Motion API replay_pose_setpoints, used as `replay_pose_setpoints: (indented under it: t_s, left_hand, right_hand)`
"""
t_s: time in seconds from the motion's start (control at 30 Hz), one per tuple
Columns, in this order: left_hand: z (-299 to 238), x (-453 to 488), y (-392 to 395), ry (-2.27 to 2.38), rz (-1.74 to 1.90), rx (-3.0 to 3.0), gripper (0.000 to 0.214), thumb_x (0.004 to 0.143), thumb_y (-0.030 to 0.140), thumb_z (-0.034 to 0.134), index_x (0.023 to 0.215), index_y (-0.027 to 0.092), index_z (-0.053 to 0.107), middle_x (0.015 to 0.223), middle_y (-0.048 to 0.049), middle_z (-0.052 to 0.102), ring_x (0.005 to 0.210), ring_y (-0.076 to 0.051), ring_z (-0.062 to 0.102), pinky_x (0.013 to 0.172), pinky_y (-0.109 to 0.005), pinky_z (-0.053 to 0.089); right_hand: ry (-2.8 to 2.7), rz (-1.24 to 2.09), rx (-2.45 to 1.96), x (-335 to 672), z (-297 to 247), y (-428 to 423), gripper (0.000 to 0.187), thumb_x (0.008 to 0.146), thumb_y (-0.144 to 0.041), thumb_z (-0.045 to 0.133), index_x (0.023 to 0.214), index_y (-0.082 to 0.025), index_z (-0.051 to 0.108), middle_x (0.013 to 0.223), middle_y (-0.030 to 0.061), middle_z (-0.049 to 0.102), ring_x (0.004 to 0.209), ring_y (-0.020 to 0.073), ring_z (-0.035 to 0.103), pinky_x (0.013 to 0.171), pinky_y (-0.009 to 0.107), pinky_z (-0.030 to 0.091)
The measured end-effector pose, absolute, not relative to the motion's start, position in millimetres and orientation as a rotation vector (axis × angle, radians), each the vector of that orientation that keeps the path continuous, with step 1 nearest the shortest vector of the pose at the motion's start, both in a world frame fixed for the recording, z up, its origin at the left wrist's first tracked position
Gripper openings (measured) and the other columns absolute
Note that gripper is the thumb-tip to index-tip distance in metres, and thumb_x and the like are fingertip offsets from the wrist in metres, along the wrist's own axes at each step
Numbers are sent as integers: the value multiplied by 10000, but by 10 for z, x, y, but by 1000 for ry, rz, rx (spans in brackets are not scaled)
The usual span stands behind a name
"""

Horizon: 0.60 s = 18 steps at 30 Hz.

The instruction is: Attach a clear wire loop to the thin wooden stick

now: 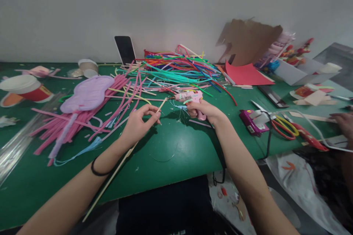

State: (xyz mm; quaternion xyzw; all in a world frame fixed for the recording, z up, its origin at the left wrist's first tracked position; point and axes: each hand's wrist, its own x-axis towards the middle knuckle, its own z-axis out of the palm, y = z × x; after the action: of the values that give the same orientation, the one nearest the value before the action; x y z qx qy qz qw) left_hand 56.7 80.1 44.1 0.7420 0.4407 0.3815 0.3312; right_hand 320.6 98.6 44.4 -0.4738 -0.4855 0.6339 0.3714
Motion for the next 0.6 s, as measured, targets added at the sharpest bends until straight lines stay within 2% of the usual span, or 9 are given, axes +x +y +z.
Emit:
replay_pose_setpoints:
  t_s: [0.6]
  left_hand:
    - [488,550,822,1076,936,1866,277,952,395,499,974,184,679,698,-21,711,751,-179,654,788,-309,504]
  right_hand:
    - [-1271,1606,-1221,3201,462,975,270,705,-249,682,584,-211,444,515,-31,423,510,89,331,462,237,298]
